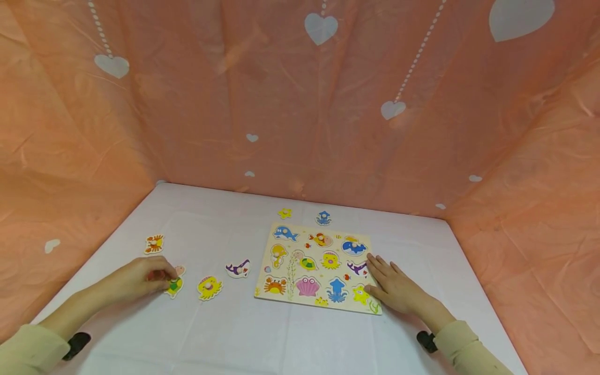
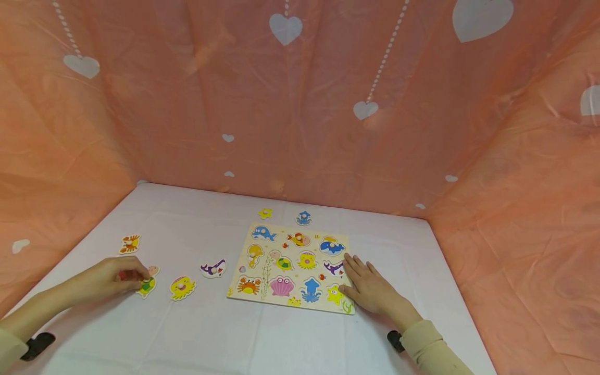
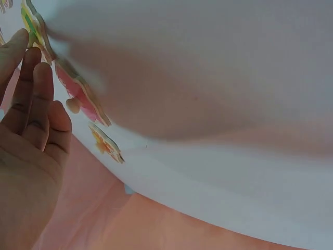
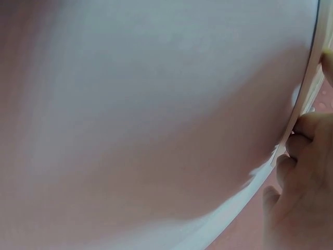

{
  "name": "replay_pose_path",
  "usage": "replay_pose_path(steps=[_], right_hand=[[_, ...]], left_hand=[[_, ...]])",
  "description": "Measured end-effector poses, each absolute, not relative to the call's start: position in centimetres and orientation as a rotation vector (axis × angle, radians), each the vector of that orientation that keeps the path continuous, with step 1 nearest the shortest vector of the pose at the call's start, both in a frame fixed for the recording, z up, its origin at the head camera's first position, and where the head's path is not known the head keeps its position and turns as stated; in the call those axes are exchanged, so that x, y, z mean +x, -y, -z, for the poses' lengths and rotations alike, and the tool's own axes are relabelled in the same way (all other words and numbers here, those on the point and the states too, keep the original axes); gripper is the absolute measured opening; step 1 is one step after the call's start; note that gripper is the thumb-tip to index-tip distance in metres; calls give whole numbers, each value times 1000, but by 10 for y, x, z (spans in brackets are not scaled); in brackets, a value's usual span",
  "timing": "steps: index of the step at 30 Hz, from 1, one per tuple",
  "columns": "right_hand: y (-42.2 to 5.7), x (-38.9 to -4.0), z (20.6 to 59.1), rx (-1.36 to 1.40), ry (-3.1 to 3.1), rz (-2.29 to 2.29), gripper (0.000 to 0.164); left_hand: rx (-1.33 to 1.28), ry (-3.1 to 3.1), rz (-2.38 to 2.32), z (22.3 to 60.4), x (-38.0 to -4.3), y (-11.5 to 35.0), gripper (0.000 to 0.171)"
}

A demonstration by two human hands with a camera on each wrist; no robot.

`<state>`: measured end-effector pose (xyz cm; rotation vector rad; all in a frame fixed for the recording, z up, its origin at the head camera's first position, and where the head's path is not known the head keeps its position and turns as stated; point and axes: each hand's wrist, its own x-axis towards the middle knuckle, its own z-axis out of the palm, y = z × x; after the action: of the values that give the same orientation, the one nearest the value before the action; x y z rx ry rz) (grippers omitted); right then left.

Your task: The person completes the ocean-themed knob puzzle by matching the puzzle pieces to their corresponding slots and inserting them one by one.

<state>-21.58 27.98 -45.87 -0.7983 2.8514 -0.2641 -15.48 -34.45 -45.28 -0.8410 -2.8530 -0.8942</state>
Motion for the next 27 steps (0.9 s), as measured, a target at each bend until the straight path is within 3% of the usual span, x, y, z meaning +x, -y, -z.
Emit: replay_pose_path(steps=[27], right_hand=[[-279,-215,459,-795,-2854,267,76]], left_hand=[[-865,2740,828,463,-160,343,23]])
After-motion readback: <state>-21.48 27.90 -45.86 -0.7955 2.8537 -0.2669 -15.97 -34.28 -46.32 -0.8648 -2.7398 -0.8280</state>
